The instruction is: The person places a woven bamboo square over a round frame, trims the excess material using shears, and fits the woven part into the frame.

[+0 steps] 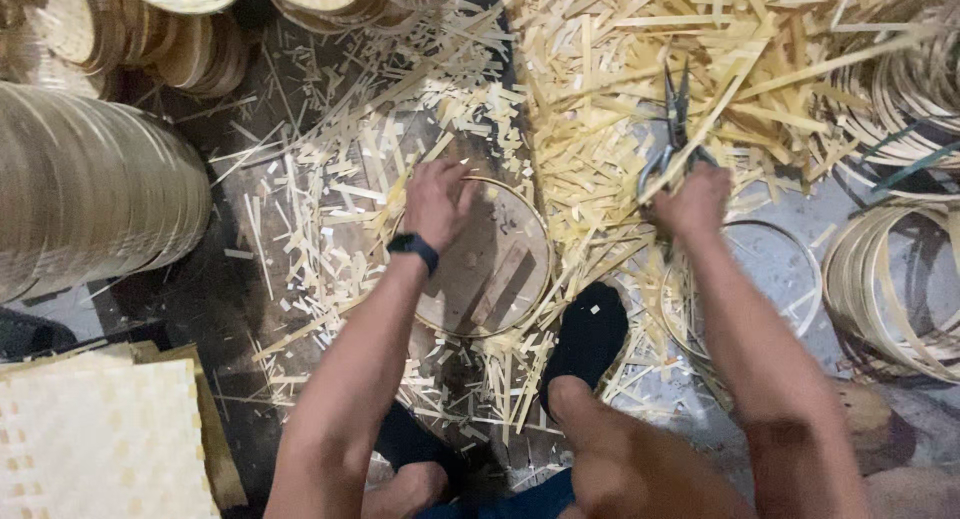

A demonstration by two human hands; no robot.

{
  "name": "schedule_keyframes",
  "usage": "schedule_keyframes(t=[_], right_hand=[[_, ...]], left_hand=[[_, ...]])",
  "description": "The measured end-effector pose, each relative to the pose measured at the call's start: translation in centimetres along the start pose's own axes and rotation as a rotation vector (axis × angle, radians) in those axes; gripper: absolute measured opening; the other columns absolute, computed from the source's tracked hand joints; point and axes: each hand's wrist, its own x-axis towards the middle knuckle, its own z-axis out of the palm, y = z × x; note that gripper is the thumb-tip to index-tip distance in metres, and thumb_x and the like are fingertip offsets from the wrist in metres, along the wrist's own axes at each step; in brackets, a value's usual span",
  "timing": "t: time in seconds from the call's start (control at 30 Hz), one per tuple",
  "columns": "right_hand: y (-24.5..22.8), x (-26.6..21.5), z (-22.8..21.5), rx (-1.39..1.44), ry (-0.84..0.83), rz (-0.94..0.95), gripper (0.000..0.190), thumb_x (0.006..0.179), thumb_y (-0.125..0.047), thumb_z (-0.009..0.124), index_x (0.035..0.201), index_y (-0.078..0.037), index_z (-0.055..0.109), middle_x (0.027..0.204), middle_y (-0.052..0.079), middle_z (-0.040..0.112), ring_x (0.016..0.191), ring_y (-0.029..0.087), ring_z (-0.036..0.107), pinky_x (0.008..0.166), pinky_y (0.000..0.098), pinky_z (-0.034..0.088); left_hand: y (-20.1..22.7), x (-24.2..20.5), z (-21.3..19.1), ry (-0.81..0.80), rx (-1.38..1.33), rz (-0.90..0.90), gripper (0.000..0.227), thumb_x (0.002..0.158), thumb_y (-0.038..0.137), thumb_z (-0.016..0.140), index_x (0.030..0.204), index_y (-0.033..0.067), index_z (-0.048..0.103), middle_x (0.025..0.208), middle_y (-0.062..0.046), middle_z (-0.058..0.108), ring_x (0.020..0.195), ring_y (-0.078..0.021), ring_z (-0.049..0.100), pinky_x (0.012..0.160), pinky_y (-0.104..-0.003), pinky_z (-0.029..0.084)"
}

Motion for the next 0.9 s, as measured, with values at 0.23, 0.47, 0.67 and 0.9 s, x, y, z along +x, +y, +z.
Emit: schedule_keyframes(t=[0.23, 0.47, 0.67, 0.9], right_hand=[[-7.4, -10.2, 5.8, 0.577, -0.481, -0.161, 0.033, 0.088, -0.029, 0.079, 0.101, 0.001, 0.074, 0.085, 0.011, 0.076, 0.074, 0.019, 0.070, 0.068, 0.0346, 0.056], [-8.0, -9.8, 7.2, 0.428, -0.326, -0.086, 0.029, 0.082, -0.030, 0.084, 0.082, -0.001, 0.076, 0.076, 0.011, 0.075, 0.068, 0.019, 0.069, 0.067, 0.0339, 0.054], [-7.8, -10.6, 5.9, 0.506, -0.434, -0.073, 0.032, 0.085, -0.031, 0.083, 0.094, -0.002, 0.076, 0.082, 0.013, 0.077, 0.067, 0.019, 0.069, 0.064, 0.0362, 0.057], [-4.7, -12.8, 7.1, 0.761, -0.618, -0.037, 0.028, 0.085, -0.016, 0.081, 0.102, 0.004, 0.074, 0.082, 0.012, 0.075, 0.066, 0.015, 0.071, 0.055, 0.0286, 0.061]], left_hand=[[-0.8, 3.1, 2.7, -0.622, -0.304, -0.461, 0.031, 0.083, 0.043, 0.080, 0.101, 0.0188, 0.081, 0.091, -0.009, 0.074, 0.086, -0.0267, 0.070, 0.086, -0.043, 0.055], [0.7, 3.1, 4.1, -0.439, -0.201, -0.437, 0.030, 0.066, 0.041, 0.092, 0.083, 0.0175, 0.087, 0.094, -0.010, 0.073, 0.095, -0.0325, 0.062, 0.088, -0.056, 0.043], [0.2, 2.6, 3.4, -0.418, -0.377, -0.582, 0.038, 0.078, 0.046, 0.083, 0.102, 0.0172, 0.080, 0.097, -0.008, 0.071, 0.094, -0.0253, 0.065, 0.086, -0.043, 0.050], [-8.1, -7.5, -4.0, -0.480, -0.305, -0.868, 0.031, 0.088, 0.032, 0.082, 0.100, 0.0037, 0.083, 0.079, -0.006, 0.077, 0.066, -0.0121, 0.070, 0.063, -0.031, 0.054]])
